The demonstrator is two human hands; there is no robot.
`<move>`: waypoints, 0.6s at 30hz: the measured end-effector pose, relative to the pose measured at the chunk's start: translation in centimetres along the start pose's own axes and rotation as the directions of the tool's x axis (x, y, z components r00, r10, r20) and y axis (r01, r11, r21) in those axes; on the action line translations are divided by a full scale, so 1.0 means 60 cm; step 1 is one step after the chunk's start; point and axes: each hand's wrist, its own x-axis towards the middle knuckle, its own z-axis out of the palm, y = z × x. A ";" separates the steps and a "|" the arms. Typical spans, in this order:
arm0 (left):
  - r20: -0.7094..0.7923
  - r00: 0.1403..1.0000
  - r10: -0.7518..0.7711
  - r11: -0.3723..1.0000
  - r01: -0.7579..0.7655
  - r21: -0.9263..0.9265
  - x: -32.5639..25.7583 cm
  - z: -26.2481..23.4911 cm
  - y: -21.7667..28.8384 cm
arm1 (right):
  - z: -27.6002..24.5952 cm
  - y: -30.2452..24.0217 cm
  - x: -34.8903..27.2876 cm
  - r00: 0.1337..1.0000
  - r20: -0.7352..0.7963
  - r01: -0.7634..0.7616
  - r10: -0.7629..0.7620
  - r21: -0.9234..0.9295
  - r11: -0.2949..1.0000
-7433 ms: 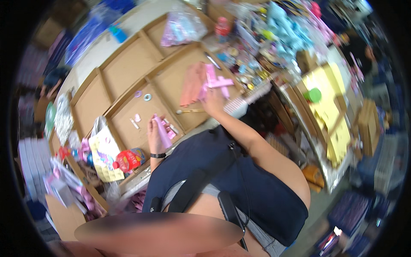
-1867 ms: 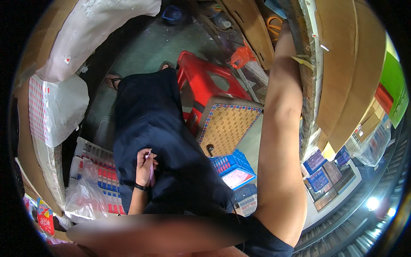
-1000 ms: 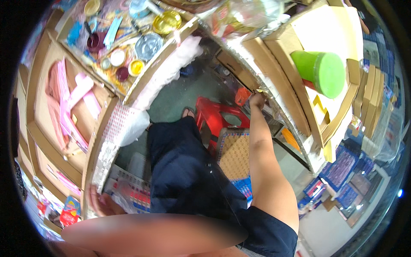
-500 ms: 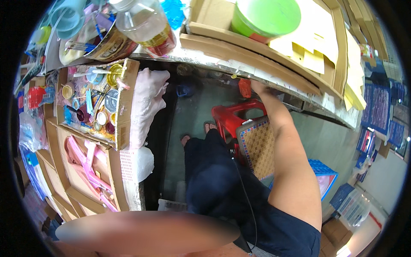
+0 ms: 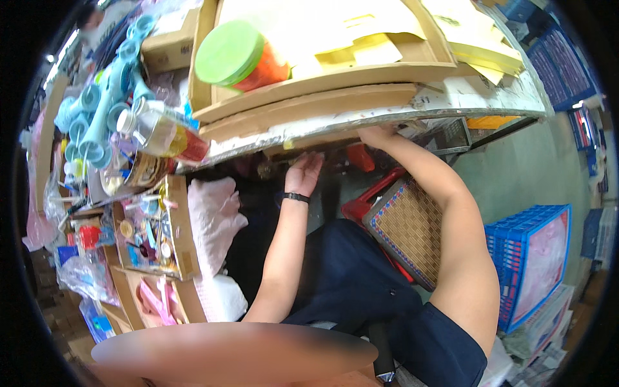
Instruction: The person cuts a pink foam-like fabric into small rectangular pieces using scissors. They repeatedly pick up pieces, trim edges, and place the cut pieces on the work surface. The person also briefly reaches under the table to retrieve a tool.
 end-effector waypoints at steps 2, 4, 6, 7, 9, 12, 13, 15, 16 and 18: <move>0.010 0.999 -0.042 0.999 0.043 -0.024 0.058 -0.008 0.024 | -0.003 0.003 0.004 1.000 -0.021 0.019 -0.021 -0.080 0.997; 0.115 0.993 -0.039 0.999 0.039 -0.003 0.083 -0.018 0.038 | -0.007 0.002 0.000 0.968 0.244 0.007 0.050 -0.228 0.974; 0.117 0.993 0.008 0.996 -0.018 0.090 0.093 -0.018 0.041 | -0.011 0.002 -0.009 0.952 0.292 -0.033 0.097 -0.217 0.976; 0.162 0.986 0.027 0.993 -0.045 0.109 0.093 -0.016 0.042 | -0.011 0.002 -0.017 0.914 0.379 -0.088 0.146 -0.165 0.982; 0.219 0.975 0.047 0.984 -0.082 0.155 0.087 -0.012 0.043 | 0.014 -0.019 -0.059 1.000 0.018 0.012 -0.011 -0.055 0.998; 0.188 0.980 0.063 0.972 -0.103 0.210 0.081 -0.007 0.045 | 0.075 -0.040 -0.085 0.918 -0.187 0.378 -0.349 0.145 0.914; 0.206 0.976 0.066 0.970 -0.110 0.215 0.082 -0.006 0.047 | 0.100 -0.049 -0.085 0.900 -0.186 0.423 -0.394 0.162 0.891; 0.225 0.973 0.052 0.973 -0.100 0.206 0.085 -0.005 0.047 | 0.146 -0.064 -0.054 0.888 -0.118 0.460 -0.445 0.268 0.846; 0.230 0.972 0.050 0.977 -0.095 0.191 0.086 -0.003 0.045 | 0.171 -0.080 -0.027 0.924 0.076 0.330 -0.374 0.335 0.883; 0.196 0.980 0.047 0.984 -0.079 0.159 0.088 0.002 0.041 | 0.211 -0.117 0.034 0.859 0.445 0.087 -0.253 0.360 0.929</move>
